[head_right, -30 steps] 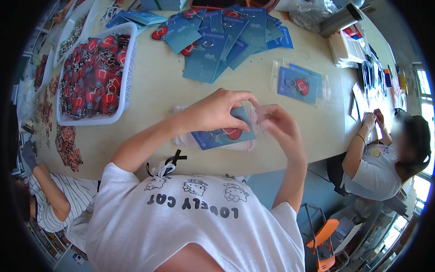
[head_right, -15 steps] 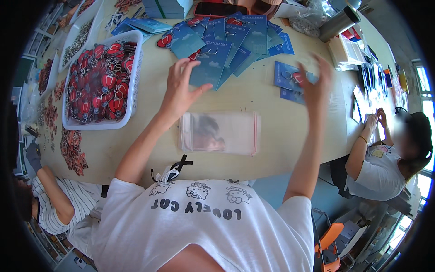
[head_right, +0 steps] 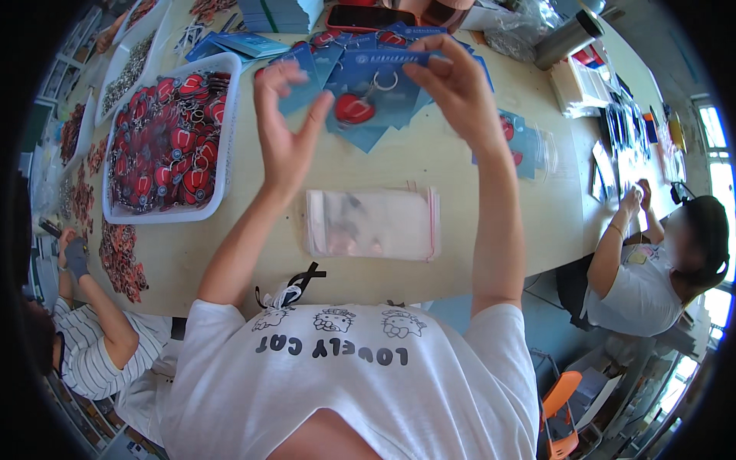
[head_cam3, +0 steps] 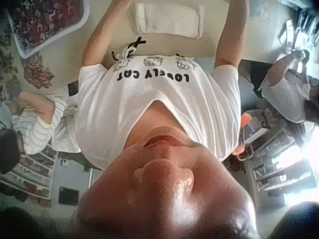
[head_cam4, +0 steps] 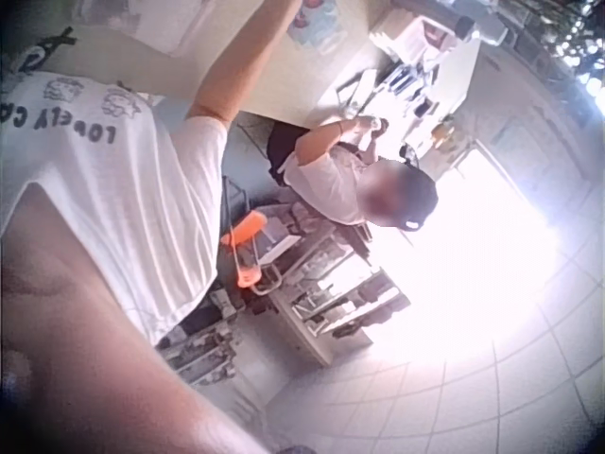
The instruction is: The person repeatedly picks up heart-shaped keychains attached to blue cards and places them into clear plastic zip-lock bags. The person handles the items one at a time, opening the bags and inserting the keychains before stacking the packaged items on the table.
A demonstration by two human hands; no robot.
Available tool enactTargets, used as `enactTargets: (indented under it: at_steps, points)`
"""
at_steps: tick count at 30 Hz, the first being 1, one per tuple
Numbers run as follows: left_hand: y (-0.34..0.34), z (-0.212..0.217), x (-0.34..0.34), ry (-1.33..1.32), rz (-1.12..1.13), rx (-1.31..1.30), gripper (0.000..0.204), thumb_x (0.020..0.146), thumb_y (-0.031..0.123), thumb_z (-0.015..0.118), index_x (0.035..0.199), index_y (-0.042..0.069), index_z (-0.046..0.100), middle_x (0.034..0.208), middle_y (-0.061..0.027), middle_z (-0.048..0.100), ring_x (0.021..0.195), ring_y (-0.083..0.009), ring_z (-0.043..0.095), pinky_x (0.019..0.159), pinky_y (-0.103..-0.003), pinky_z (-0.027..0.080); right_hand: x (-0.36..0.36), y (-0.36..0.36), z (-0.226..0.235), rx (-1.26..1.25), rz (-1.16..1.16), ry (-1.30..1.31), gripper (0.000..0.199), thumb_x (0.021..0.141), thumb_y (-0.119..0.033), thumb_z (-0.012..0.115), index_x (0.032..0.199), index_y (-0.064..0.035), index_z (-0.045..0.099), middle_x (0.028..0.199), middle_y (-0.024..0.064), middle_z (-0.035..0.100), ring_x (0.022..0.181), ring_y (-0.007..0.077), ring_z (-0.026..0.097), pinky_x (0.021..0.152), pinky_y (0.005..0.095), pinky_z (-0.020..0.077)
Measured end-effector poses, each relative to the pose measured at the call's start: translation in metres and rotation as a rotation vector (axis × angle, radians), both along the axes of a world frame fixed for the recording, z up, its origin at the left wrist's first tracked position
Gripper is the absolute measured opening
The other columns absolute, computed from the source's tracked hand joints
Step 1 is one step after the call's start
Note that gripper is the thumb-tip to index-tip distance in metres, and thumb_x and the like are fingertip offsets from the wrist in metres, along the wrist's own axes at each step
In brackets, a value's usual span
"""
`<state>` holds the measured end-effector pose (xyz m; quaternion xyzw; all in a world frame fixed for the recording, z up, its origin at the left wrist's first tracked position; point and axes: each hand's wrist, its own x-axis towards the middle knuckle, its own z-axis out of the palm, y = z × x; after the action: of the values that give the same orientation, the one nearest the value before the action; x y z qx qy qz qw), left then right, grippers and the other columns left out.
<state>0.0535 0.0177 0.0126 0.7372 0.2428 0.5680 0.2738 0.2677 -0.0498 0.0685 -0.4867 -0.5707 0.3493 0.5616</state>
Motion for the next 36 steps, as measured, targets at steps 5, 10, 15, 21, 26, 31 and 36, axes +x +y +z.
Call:
enactTargets:
  at_steps: [5, 10, 15, 21, 26, 31, 36]
  points:
    - [0.008, 0.047, 0.025, -0.068, -0.655, -0.566, 0.045, 0.084, 0.034, 0.073, 0.115, 0.005, 0.058, 0.108, -0.0033, 0.063, 0.100, -0.0112, 0.057, 0.082, -0.025, 0.043, 0.014, -0.019, 0.028, 0.048, -0.003, -0.005, 0.023, 0.092, -0.008, 0.062, 0.113, -0.0033, 0.054, 0.102, 0.0080, 0.067, 0.094, 0.0097, 0.062, 0.088, 0.0235, 0.0474]
    - [-0.011, 0.029, 0.048, 0.033, -0.707, -0.770, 0.026, 0.085, 0.022, 0.073, 0.101, 0.002, 0.066, 0.086, 0.0002, 0.067, 0.076, -0.0031, 0.057, 0.067, -0.019, 0.045, 0.004, -0.030, 0.010, -0.010, -0.164, 0.072, 0.035, 0.091, -0.015, 0.065, 0.120, -0.0015, 0.052, 0.103, 0.0083, 0.067, 0.097, 0.0102, 0.060, 0.085, 0.0220, 0.0474]
    - [-0.031, 0.023, 0.051, -0.235, -0.528, -0.860, 0.015, 0.087, 0.015, 0.070, 0.094, 0.002, 0.066, 0.082, 0.0000, 0.067, 0.073, -0.0013, 0.055, 0.062, -0.019, 0.043, -0.039, -0.075, -0.041, -0.328, -0.377, 0.275, 0.038, 0.093, -0.024, 0.063, 0.124, -0.0043, 0.053, 0.105, 0.0051, 0.063, 0.097, 0.0083, 0.057, 0.079, 0.0231, 0.0462]
    - [-0.051, 0.002, 0.047, -0.033, -0.635, -0.687, 0.032, 0.086, 0.022, 0.070, 0.105, 0.000, 0.056, 0.093, -0.0038, 0.062, 0.086, -0.0134, 0.058, 0.081, -0.028, 0.045, -0.040, -0.102, -0.073, -0.030, -0.514, 0.762, 0.020, 0.094, -0.017, 0.060, 0.113, -0.0089, 0.059, 0.101, -0.0003, 0.063, 0.087, 0.0062, 0.059, 0.077, 0.0247, 0.0482]
    - [-0.066, -0.034, 0.012, 0.721, -0.351, -0.048, 0.040, 0.071, 0.024, 0.079, 0.096, 0.006, 0.054, 0.080, -0.0056, 0.054, 0.091, -0.0261, 0.049, 0.087, -0.039, 0.041, 0.001, -0.129, -0.069, 0.069, -0.699, 0.524, 0.020, 0.095, -0.018, 0.058, 0.113, -0.0079, 0.058, 0.105, -0.0011, 0.062, 0.090, 0.0044, 0.056, 0.078, 0.0228, 0.0444]
    - [-0.060, -0.029, 0.012, 0.749, -0.548, -0.272, 0.031, 0.066, 0.011, 0.080, 0.082, 0.005, 0.054, 0.081, -0.0040, 0.056, 0.087, -0.0240, 0.049, 0.079, -0.035, 0.042, 0.008, -0.149, -0.085, -0.065, -0.740, 0.482, 0.026, 0.095, -0.018, 0.059, 0.118, -0.0055, 0.057, 0.105, -0.0011, 0.062, 0.089, 0.0039, 0.054, 0.077, 0.0224, 0.0424]
    - [-0.052, -0.033, 0.007, 0.530, -0.574, -0.233, 0.020, 0.069, 0.007, 0.078, 0.075, 0.003, 0.059, 0.077, -0.0050, 0.060, 0.081, -0.0208, 0.052, 0.074, -0.032, 0.043, 0.017, -0.170, -0.095, -0.210, -0.725, 0.435, 0.033, 0.097, -0.017, 0.054, 0.129, -0.0052, 0.052, 0.117, 0.0023, 0.060, 0.100, 0.0082, 0.057, 0.081, 0.0268, 0.0451]
